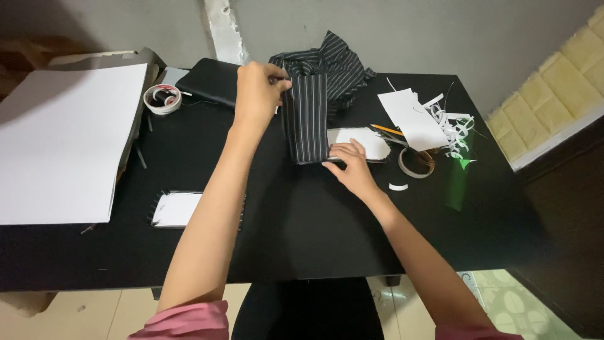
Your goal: The person is assembling a component by carefully placing and pressing striped fabric strips onto a white padded template on a workshop table.
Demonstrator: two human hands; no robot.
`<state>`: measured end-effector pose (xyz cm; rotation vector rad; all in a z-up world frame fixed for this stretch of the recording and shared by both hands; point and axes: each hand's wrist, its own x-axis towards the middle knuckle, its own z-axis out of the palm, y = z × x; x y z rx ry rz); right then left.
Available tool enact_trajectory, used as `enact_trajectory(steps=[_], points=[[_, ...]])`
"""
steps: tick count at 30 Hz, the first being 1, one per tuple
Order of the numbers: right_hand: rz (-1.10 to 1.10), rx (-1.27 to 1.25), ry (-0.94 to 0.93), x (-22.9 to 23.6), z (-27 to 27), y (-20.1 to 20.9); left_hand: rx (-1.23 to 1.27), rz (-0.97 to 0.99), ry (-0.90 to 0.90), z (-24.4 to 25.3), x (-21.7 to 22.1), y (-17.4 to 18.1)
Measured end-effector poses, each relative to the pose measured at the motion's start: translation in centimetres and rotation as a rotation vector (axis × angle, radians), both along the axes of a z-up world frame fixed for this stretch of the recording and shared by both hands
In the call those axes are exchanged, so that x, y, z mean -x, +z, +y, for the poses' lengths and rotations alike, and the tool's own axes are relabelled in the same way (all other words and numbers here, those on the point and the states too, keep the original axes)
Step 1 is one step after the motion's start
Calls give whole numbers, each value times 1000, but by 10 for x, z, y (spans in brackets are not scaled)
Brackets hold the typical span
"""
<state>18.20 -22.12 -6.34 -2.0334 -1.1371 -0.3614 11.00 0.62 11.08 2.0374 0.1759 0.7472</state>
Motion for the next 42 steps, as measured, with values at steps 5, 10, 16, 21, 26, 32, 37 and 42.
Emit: enact_trajectory(steps=[5,10,16,21,26,32,37,42], points=[[-19,-104,121,14,-6,46,-81,-14,54,5,18,23],[136,-98,117,42,-17,114,142,-131,-129,-4,42,15],[264,-66,77,43,-16,124,-50,-402,-117,-51,94,-39],[397,-86,141,66,-9,141,-91,-245,73,-70,106,-86],[478,-52,173,38,-18,96,-31,-165,-5,-77,103,-94],[700,-191,51,54,-16,101,-182,-118,-38,-83,112,-93],[815,-416,-73,28,-16,51,-493,-110,37,-80,107,-117],[851,-703,-140,42,-5,66,-705,-205,117,-73,104,-137]])
